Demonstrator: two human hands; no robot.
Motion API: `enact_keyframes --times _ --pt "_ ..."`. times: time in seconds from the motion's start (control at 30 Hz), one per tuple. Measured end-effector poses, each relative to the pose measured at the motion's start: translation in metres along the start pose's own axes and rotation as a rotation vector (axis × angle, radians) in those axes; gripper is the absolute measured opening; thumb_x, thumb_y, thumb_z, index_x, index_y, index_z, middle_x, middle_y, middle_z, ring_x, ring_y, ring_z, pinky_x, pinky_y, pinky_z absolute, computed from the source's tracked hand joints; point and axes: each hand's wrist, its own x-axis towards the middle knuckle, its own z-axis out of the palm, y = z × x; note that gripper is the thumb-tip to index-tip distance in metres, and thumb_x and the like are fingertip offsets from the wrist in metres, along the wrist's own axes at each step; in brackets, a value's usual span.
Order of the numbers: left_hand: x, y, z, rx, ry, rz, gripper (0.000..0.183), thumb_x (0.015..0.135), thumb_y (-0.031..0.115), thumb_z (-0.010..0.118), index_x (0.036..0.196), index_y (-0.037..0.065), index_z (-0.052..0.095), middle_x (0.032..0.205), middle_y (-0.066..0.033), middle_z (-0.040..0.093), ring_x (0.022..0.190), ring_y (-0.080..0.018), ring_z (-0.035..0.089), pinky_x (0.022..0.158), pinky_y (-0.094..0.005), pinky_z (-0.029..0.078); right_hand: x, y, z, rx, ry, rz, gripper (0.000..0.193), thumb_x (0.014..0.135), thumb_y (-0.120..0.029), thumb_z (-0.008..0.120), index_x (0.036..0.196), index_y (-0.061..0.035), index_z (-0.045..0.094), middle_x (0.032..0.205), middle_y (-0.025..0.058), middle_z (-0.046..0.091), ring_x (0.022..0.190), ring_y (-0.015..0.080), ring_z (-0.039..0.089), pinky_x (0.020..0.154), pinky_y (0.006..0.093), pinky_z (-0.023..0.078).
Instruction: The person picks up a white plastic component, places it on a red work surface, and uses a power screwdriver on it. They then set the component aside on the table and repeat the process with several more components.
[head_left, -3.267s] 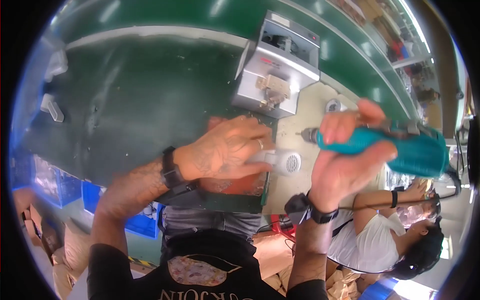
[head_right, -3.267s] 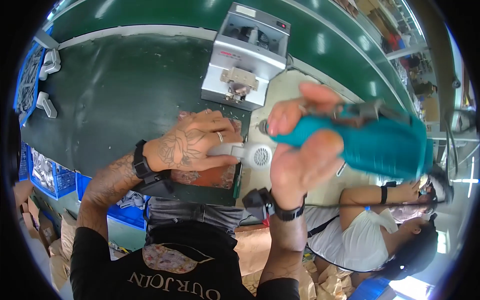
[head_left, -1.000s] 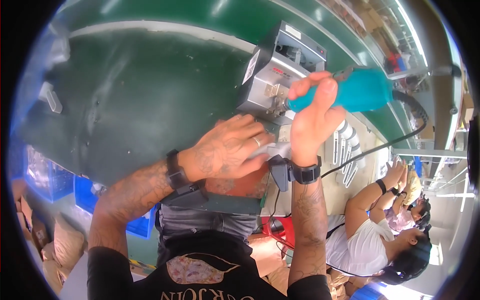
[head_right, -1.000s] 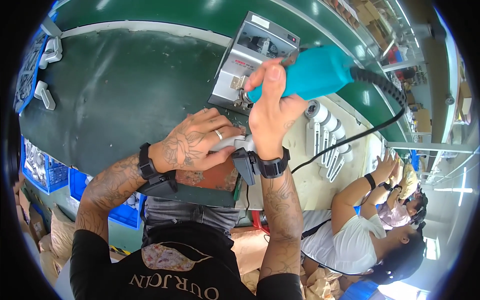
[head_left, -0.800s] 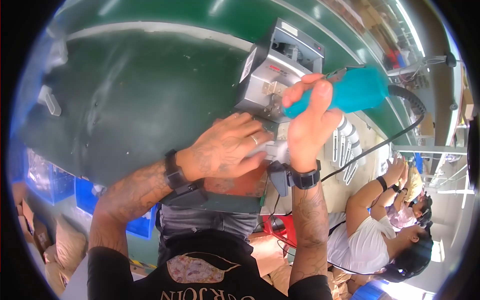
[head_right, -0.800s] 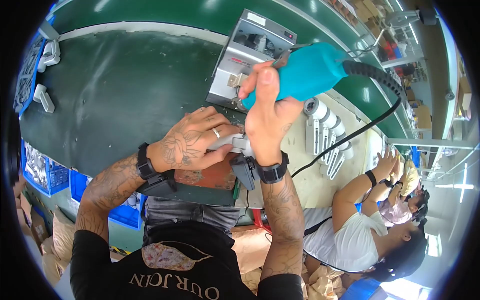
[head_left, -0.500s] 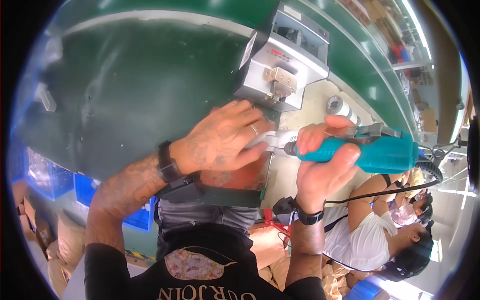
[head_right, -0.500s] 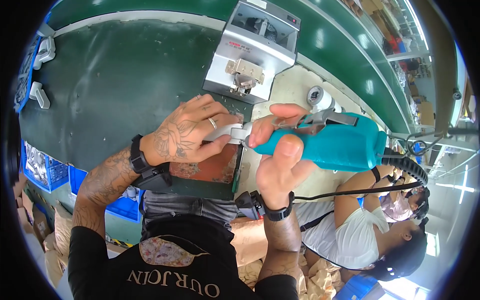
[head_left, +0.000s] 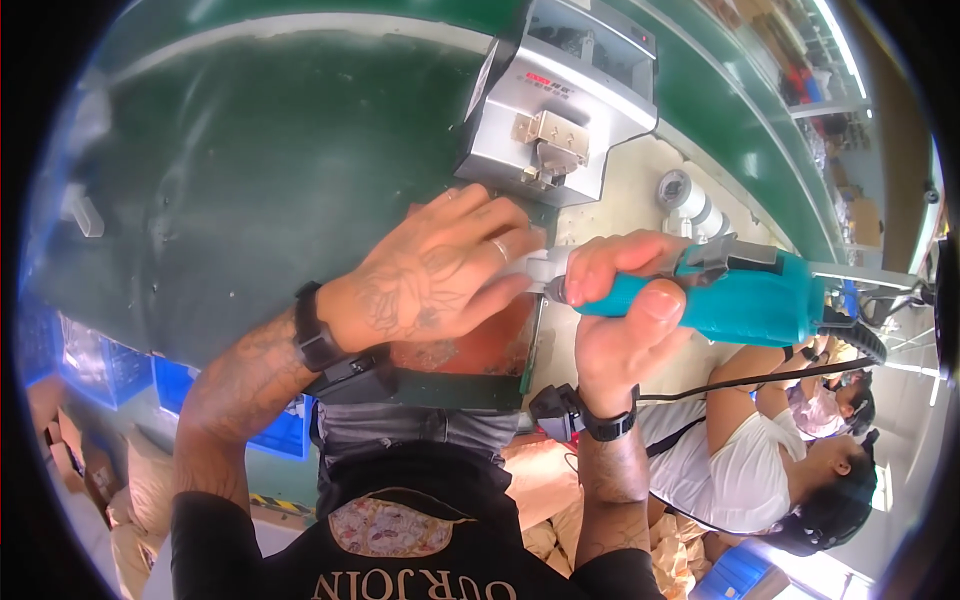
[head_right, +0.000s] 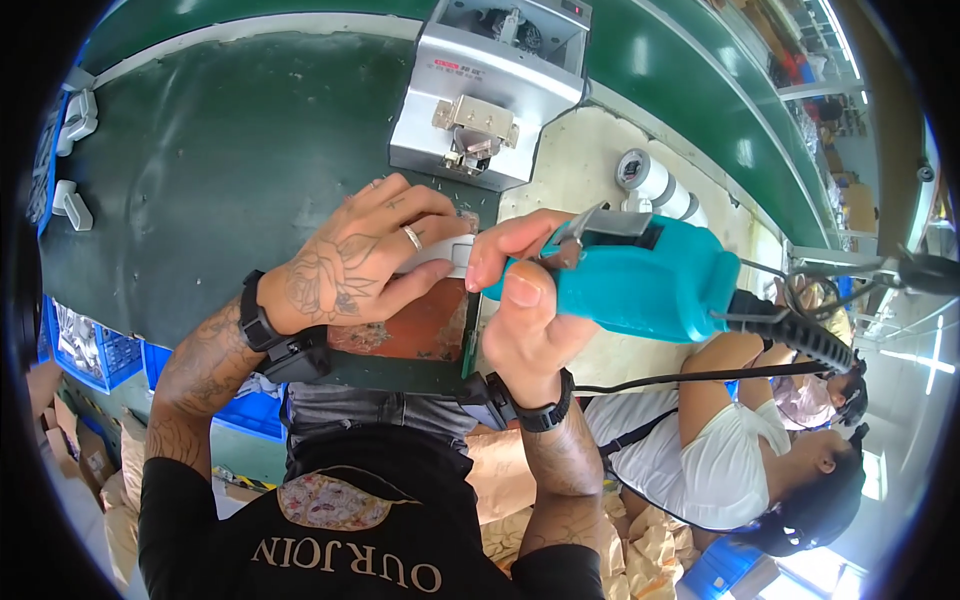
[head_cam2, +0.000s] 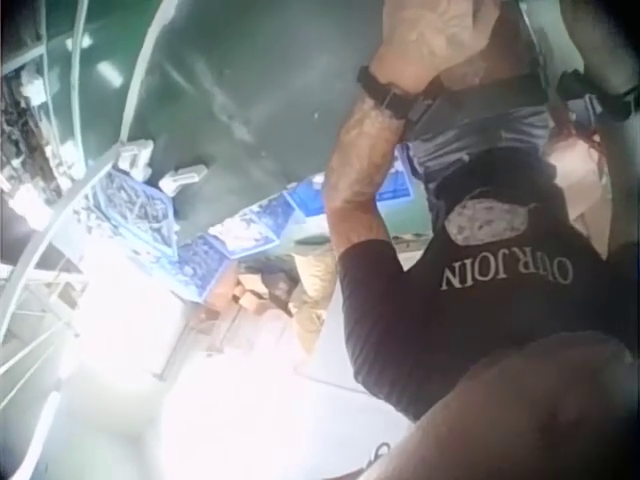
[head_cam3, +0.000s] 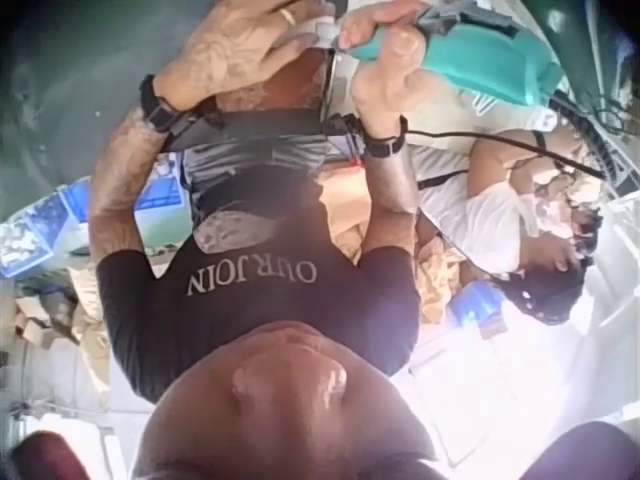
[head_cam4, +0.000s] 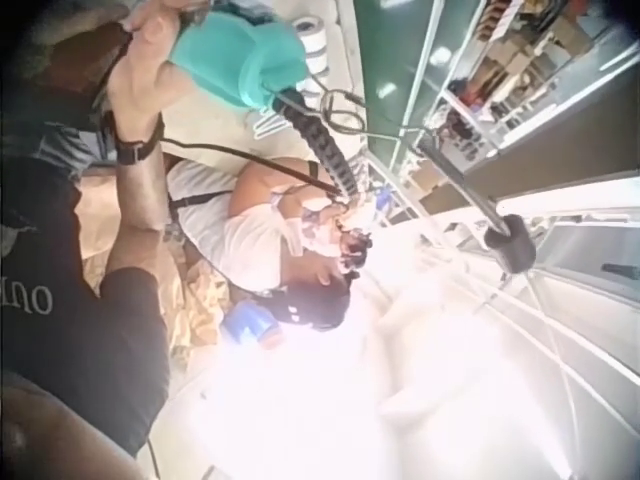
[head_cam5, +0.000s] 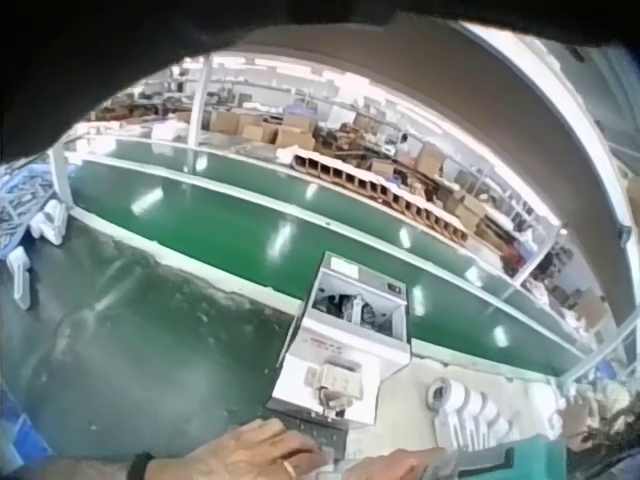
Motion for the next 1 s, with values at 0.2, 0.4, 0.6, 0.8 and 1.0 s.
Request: enact_keyframes --times 0.2,0.4,0.6,0.8,1.0 --pt "0.005 0.001 -0.002 0.011 -0.029 0.026 0.033 0.084 0.018 0.069 0.113 0.004 0.062 0.113 -0.0076 0.057 0.097 -0.0264 0.054 0.082 -0.0376 0.047 0.005 0.004 -0.004 0.163 -0.080 -0.004 0.050 0.093 -0.050 0.064 0.095 -0.0026 0.048 0.069 0.0074 0.050 0.056 0.0194 0.049 0.052 0.0340 0.041" --pt "0.010 0.003 -0.007 0.019 -0.039 0.114 0.032 0.082 0.018 0.070 0.110 0.003 0.064 0.114 -0.0107 0.062 0.097 -0.0273 0.058 0.084 -0.0377 0.049 -0.007 -0.003 -0.001 0.084 0.005 -0.007 0.052 0.092 -0.052 0.064 0.096 -0.0023 0.050 0.071 0.0087 0.052 0.061 0.0203 0.053 0.055 0.0341 0.044" --pt "-0.033 0.020 -0.021 0.098 0.064 0.196 0.033 0.080 0.013 0.077 0.110 0.006 0.068 0.107 -0.0100 0.067 0.090 -0.0283 0.067 0.079 -0.0382 0.056 -0.045 -0.040 -0.033 0.350 0.017 -0.167 0.057 0.092 -0.055 0.062 0.105 -0.0012 0.049 0.074 0.0102 0.057 0.062 0.0206 0.056 0.053 0.0327 0.046" --pt "-0.082 -0.014 -0.076 0.413 0.394 -0.519 0.031 0.087 0.010 0.071 0.117 0.005 0.065 0.110 -0.0153 0.066 0.097 -0.0324 0.065 0.083 -0.0382 0.051 -0.083 -0.043 -0.077 0.137 0.132 -0.054 0.067 0.089 -0.063 0.061 0.109 0.0004 0.048 0.074 0.0098 0.055 0.060 0.0193 0.055 0.053 0.0310 0.046" --pt "0.001 0.022 -0.053 0.588 0.312 -0.283 0.032 0.086 0.014 0.071 0.115 0.005 0.064 0.108 -0.0175 0.062 0.101 -0.0370 0.059 0.088 -0.0455 0.047 -0.084 -0.050 -0.091 0.070 0.202 0.053 0.073 0.080 -0.064 0.071 0.107 0.0003 0.050 0.068 0.0061 0.053 0.057 0.0184 0.053 0.051 0.0300 0.042"
